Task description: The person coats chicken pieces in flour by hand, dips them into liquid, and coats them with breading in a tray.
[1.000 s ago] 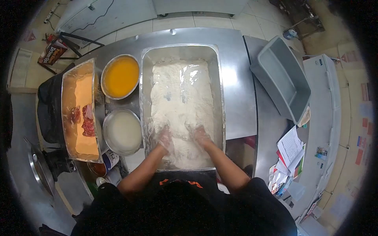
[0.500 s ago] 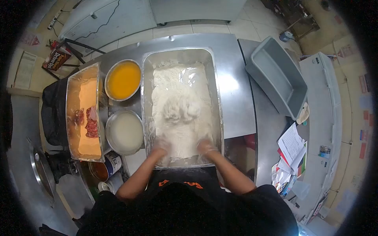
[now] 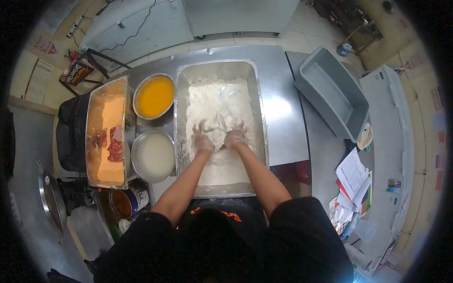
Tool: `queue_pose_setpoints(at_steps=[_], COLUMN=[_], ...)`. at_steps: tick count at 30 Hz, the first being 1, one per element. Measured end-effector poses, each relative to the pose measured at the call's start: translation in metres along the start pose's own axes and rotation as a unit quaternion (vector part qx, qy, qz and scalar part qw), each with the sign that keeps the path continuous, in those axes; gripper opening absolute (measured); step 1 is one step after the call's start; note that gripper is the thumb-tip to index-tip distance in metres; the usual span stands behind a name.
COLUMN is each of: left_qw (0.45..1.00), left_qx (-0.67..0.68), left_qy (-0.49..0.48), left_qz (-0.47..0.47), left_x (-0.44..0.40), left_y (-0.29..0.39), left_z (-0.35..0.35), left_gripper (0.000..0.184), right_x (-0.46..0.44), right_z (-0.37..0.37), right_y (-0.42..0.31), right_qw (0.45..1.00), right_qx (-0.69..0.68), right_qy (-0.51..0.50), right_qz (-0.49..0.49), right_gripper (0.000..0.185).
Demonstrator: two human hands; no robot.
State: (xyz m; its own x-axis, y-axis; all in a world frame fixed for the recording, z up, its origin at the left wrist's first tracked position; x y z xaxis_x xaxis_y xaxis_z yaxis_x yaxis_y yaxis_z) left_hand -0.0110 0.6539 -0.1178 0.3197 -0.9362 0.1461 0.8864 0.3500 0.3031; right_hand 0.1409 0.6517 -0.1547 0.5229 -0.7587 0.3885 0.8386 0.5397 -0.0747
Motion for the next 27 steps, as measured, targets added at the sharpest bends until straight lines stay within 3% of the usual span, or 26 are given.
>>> queue_pose_setpoints(at_steps=[1, 2, 3, 4, 5, 8, 9, 11, 12, 13, 14, 15, 16, 17, 18, 19, 20, 21, 22, 23, 24, 25, 26, 27], left_qw=[1.000, 0.995, 0.979, 0.980, 0.963, 0.911, 0.958, 0.970, 0.979, 0.975, 0.975, 0.964, 0.947, 0.925, 0.925, 0.908, 0.938, 0.955, 0.956, 0.954, 0.944, 0.943, 0.926, 0.923], left_qx=[-0.012, 0.060, 0.130, 0.130, 0.044, -0.081, -0.109, -0.132, -0.122, -0.108, -0.108, -0.092, -0.075, -0.085, -0.085, -0.108, -0.142, -0.179, -0.178, -0.159, -0.139, -0.202, -0.266, -0.199], left_qy=[0.005, -0.073, -0.150, -0.147, -0.267, -0.340, -0.157, 0.031, -0.075, -0.179, -0.177, -0.247, -0.313, -0.352, -0.352, -0.395, -0.280, -0.153, -0.154, -0.223, -0.292, -0.209, -0.105, -0.301], left_qz=[0.000, 0.019, 0.037, 0.036, 0.007, -0.218, -0.214, -0.202, -0.143, -0.080, -0.079, -0.044, -0.010, -0.117, -0.115, -0.090, -0.145, -0.181, -0.177, -0.119, -0.061, -0.161, -0.246, -0.135], left_x=[-0.013, -0.029, -0.043, -0.049, -0.047, -0.077, -0.050, -0.024, -0.025, -0.025, -0.021, -0.014, -0.009, -0.017, -0.013, -0.007, 0.009, 0.025, 0.032, 0.032, 0.035, 0.040, 0.047, 0.044], left_y=[0.005, 0.007, 0.008, 0.016, 0.030, 0.000, 0.002, 0.006, 0.003, 0.000, 0.004, 0.008, 0.010, -0.004, -0.004, -0.006, -0.011, -0.016, -0.019, -0.023, -0.032, -0.036, -0.040, -0.041], left_z=[-0.003, 0.002, 0.009, 0.037, 0.074, -0.003, 0.016, 0.018, -0.005, -0.020, -0.006, 0.017, 0.031, 0.013, 0.030, 0.046, 0.044, 0.044, 0.031, 0.018, 0.002, -0.008, -0.017, -0.011], left_gripper=[0.082, 0.082, 0.082, 0.082, 0.079, 0.078, 0.077, 0.077, 0.082, 0.087, 0.087, 0.092, 0.097, 0.104, 0.104, 0.104, 0.103, 0.103, 0.103, 0.089, 0.076, 0.077, 0.078, 0.082], right_x=[-0.010, -0.015, -0.016, -0.013, -0.006, 0.013, 0.000, -0.029, -0.032, -0.011, 0.000, 0.012, 0.021, 0.031, 0.038, 0.046, 0.059, 0.036, 0.049, 0.060, 0.067, 0.074, 0.076, 0.082], right_z=[0.016, 0.029, 0.039, 0.048, 0.055, 0.075, 0.052, 0.006, 0.001, 0.029, 0.045, 0.060, 0.054, 0.051, 0.051, 0.051, 0.047, -0.036, -0.046, -0.041, -0.027, -0.014, 0.004, 0.017], right_y=[0.002, 0.005, 0.020, 0.040, 0.048, 0.060, 0.059, 0.039, 0.024, 0.001, -0.005, -0.010, -0.007, -0.007, -0.007, -0.011, -0.016, -0.005, -0.024, -0.044, -0.050, -0.056, -0.057, -0.060], right_qw=[0.998, 0.990, 0.991, 0.991, 0.991, 0.981, 0.981, 0.995, 0.996, 1.000, 0.999, 0.998, 0.990, 0.939, 0.939, 0.962, 0.974, 0.985, 0.984, 0.996, 0.985, 0.963, 0.997, 0.960], right_qx=[-0.036, -0.074, -0.076, -0.089, -0.095, -0.181, -0.182, -0.060, -0.018, 0.010, 0.022, 0.033, -0.105, -0.237, -0.236, -0.141, -0.046, -0.083, -0.081, -0.023, 0.008, 0.035, -0.055, -0.139], right_qy=[-0.057, -0.114, -0.110, -0.096, -0.089, -0.071, -0.071, -0.065, -0.062, -0.007, 0.022, 0.051, -0.085, -0.219, -0.220, -0.194, -0.168, -0.124, -0.126, 0.072, 0.169, 0.265, 0.026, -0.216], right_qz=[-0.014, -0.029, -0.030, 0.001, 0.018, -0.014, -0.015, 0.042, 0.060, 0.017, -0.004, -0.026, 0.048, 0.121, 0.123, 0.134, 0.146, 0.090, 0.093, 0.039, 0.013, -0.016, 0.050, 0.112], right_gripper=[0.032, 0.038, 0.038, 0.037, 0.037, 0.035, 0.035, 0.033, 0.033, 0.036, 0.038, 0.039, 0.040, 0.041, 0.041, 0.042, 0.043, 0.046, 0.046, 0.042, 0.040, 0.038, 0.035, 0.031])
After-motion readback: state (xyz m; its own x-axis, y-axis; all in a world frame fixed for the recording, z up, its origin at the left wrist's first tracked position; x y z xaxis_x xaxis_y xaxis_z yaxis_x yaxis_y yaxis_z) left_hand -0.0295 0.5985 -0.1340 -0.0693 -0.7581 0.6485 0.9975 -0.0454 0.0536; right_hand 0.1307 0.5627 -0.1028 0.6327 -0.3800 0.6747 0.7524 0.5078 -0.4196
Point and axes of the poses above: each hand's wrist, its own x-axis away from the middle knuckle, its own z-axis out of the back of the hand, y = z × x, the point moved 3 cm from there along -x, towards the middle knuckle, and after that the axes turned 14 degrees about z, right-handed, at the moved point
